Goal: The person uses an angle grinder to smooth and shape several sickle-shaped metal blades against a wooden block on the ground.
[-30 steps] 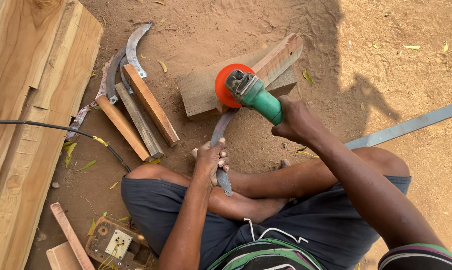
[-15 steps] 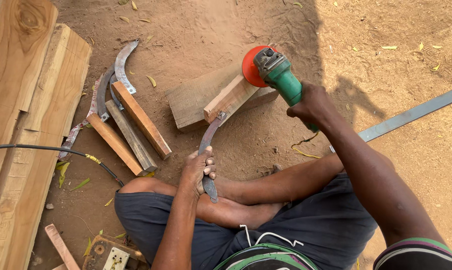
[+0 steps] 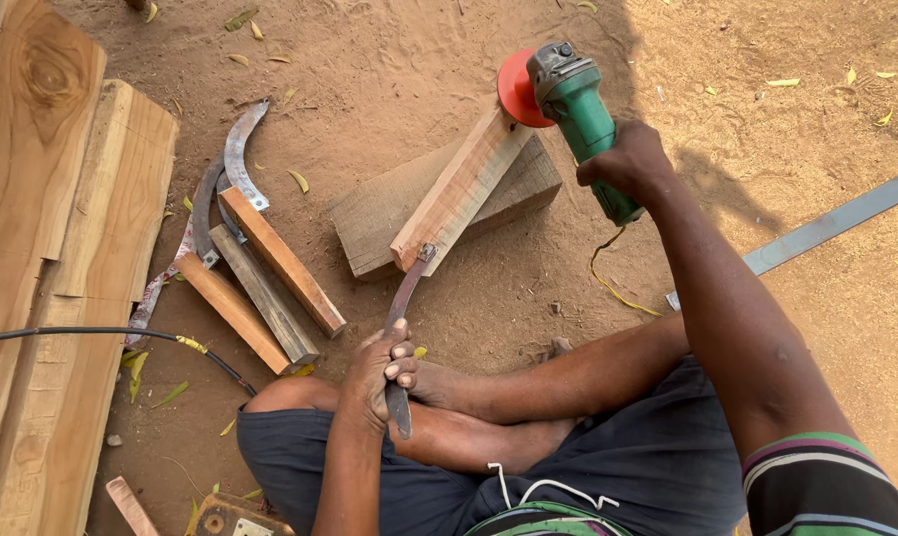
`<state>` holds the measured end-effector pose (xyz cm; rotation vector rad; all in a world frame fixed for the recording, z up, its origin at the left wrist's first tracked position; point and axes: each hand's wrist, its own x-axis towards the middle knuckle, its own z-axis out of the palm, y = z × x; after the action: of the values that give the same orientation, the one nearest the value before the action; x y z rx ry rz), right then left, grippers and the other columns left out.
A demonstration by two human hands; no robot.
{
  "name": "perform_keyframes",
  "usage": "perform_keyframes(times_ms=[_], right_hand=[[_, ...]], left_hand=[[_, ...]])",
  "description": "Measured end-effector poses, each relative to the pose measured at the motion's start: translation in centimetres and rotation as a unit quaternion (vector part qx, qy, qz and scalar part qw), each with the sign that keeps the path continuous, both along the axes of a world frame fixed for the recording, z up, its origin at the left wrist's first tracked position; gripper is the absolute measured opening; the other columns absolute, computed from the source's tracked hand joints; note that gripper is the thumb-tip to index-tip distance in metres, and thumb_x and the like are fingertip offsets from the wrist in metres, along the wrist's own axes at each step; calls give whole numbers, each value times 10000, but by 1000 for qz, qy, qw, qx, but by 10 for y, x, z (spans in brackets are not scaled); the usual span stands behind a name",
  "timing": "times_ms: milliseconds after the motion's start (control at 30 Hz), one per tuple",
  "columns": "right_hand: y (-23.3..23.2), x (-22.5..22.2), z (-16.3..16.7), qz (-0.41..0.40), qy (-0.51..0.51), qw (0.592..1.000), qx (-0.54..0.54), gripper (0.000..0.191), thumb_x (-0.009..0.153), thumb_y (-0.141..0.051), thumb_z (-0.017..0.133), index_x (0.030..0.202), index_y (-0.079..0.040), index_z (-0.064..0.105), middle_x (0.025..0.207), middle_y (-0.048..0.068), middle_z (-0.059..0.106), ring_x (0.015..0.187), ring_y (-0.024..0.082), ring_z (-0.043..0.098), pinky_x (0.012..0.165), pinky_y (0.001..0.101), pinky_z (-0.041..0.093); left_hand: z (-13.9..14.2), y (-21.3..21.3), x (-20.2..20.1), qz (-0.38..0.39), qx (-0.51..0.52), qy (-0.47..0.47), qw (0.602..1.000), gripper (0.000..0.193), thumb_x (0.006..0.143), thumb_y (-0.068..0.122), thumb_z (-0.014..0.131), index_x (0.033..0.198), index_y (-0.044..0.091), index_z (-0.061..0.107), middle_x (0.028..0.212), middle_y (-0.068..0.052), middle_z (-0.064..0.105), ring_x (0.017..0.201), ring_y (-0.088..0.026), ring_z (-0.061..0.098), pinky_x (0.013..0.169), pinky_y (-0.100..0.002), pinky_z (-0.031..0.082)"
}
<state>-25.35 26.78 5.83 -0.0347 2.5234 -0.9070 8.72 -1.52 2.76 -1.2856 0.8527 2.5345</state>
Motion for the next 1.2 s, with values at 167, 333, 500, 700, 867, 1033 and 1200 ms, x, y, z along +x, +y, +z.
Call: perform_keyframes(times_ms=[167, 333, 500, 700, 867, 1033, 1200], right_hand=[[5, 13, -17, -42, -78, 991, -103, 592, 624, -118, 825, 1154, 87, 657, 940, 231, 744, 744, 311, 756, 685, 407, 652], [16, 35, -25, -91, -133, 973, -168, 536, 601, -83, 815, 1064, 137, 657, 906, 246, 738, 716, 309, 759, 630, 422, 645], [31, 42, -22, -80, -108, 989, -64, 531, 633, -114, 850, 1075, 108, 656, 903, 224, 734, 702, 301, 739, 640, 406, 627], [49, 64, -30, -180, -110, 957, -200, 505, 637, -36, 821, 1053, 181, 632, 870, 244, 723, 664, 313, 745, 578, 410, 628], [46, 76, -12, -175, -84, 951, -242, 554, 657, -6, 801, 1133, 170, 578, 870, 241, 702, 659, 321, 738, 556, 418, 630], [27, 85, 23, -110, -44, 981, -156, 597, 622, -55, 810, 1175, 66, 618, 881, 197, 731, 687, 282, 753, 627, 393, 644], [9, 81, 44, 1, 36, 999, 22, 546, 608, -195, 862, 1077, 36, 705, 876, 187, 752, 731, 278, 736, 699, 397, 600]], left_hand=[[-23, -12, 10, 44, 157, 43, 986, 172, 1030, 210, 591, 1002, 47, 545, 638, 45, 512, 427, 2, 478, 372, -171, 449], [-39, -28, 17, 76, 276, 104, 952, 189, 1054, 132, 549, 1149, -28, 514, 727, 15, 549, 516, -20, 552, 470, -187, 527], [-15, -55, 4, 127, 426, 254, 859, 681, 1121, 289, 519, 1447, -249, 258, 1009, -151, 597, 862, -206, 687, 727, -314, 628], [-22, -58, 1, 299, -236, 160, 910, 966, 936, 762, 232, 1541, 17, 344, 1502, -136, 447, 1374, -253, 445, 1061, -537, 363], [-56, -111, -37, 266, -500, 258, 783, 916, 1005, 778, 400, 1477, -6, 453, 1478, -194, 507, 1398, -291, 499, 1221, -503, 366], [-58, -173, -74, 282, -269, 320, 864, 694, 1121, 715, 397, 914, 59, 488, 694, -73, 513, 645, -231, 520, 704, -463, 511], [-63, -170, -92, 322, -136, 61, 935, 579, 1028, 654, 397, 889, 101, 497, 648, -9, 465, 519, -186, 485, 575, -446, 541]])
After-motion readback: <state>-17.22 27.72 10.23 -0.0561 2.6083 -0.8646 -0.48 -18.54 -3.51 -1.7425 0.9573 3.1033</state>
